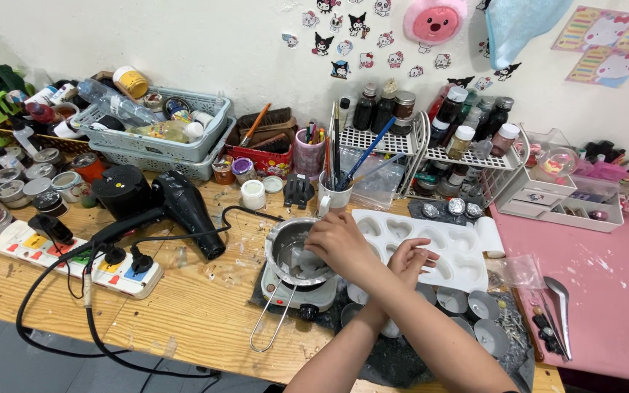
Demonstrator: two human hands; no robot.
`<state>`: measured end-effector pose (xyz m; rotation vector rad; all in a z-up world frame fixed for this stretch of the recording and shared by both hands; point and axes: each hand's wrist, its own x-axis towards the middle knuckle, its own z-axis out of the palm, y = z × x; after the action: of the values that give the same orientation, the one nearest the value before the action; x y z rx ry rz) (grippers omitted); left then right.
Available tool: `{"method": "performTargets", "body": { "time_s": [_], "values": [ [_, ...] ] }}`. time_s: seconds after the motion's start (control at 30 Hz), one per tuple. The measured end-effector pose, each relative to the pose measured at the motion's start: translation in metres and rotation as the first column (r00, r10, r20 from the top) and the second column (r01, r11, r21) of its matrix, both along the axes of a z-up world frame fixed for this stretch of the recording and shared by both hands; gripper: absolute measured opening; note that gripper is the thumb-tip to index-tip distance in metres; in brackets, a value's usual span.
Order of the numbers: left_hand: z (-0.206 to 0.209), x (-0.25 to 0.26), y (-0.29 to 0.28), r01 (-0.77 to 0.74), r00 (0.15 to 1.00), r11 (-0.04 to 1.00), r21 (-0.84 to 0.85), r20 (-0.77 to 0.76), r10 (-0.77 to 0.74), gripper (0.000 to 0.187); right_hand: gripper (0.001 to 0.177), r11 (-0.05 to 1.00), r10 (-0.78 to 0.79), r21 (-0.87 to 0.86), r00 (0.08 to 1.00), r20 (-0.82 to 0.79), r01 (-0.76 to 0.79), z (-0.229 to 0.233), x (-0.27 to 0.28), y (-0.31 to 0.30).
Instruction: Preparing silicone candle molds by inserting wicks and checking for cleanliness.
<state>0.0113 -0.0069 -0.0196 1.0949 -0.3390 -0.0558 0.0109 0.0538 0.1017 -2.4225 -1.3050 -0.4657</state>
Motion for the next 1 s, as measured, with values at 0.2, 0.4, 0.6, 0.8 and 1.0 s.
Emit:
{"method": "performTargets", "body": {
  "time_s": [0.2,0.4,0.6,0.8,1.0],
  "values": [
    [-0.023,0.014,-0.004,-0.101,0.995,0.993,0.056,0.032,0.099,0.032,0.012,0.999,0.041,0.010,0.999,0.017,-0.041,0.009,0.002,-0.011],
    [-0.040,0.019,0.002,-0.165,0.968,0.976,0.139,0.214,0.133,0.029,0.013,0.981,0.049,0.191,0.997,-0.064,-0.036,0.029,0.011,-0.059],
    [0.031,-0.013,0.028,-0.238,0.969,0.732,0.639,0.111,0.219,0.026,0.016,0.905,-0.038,0.421,0.997,-0.065,0.062,0.031,0.031,-0.147],
    [-0.001,-0.002,0.033,-0.448,0.893,0.481,0.754,0.359,0.270,0.032,0.019,0.776,-0.385,0.357,0.839,-0.383,0.520,-0.003,0.070,-0.215],
    [-0.021,0.007,0.033,-0.441,0.898,0.244,0.864,0.428,0.108,0.049,0.031,0.858,-0.368,0.205,0.841,-0.398,0.472,-0.114,0.150,-0.247]
  ]
}}
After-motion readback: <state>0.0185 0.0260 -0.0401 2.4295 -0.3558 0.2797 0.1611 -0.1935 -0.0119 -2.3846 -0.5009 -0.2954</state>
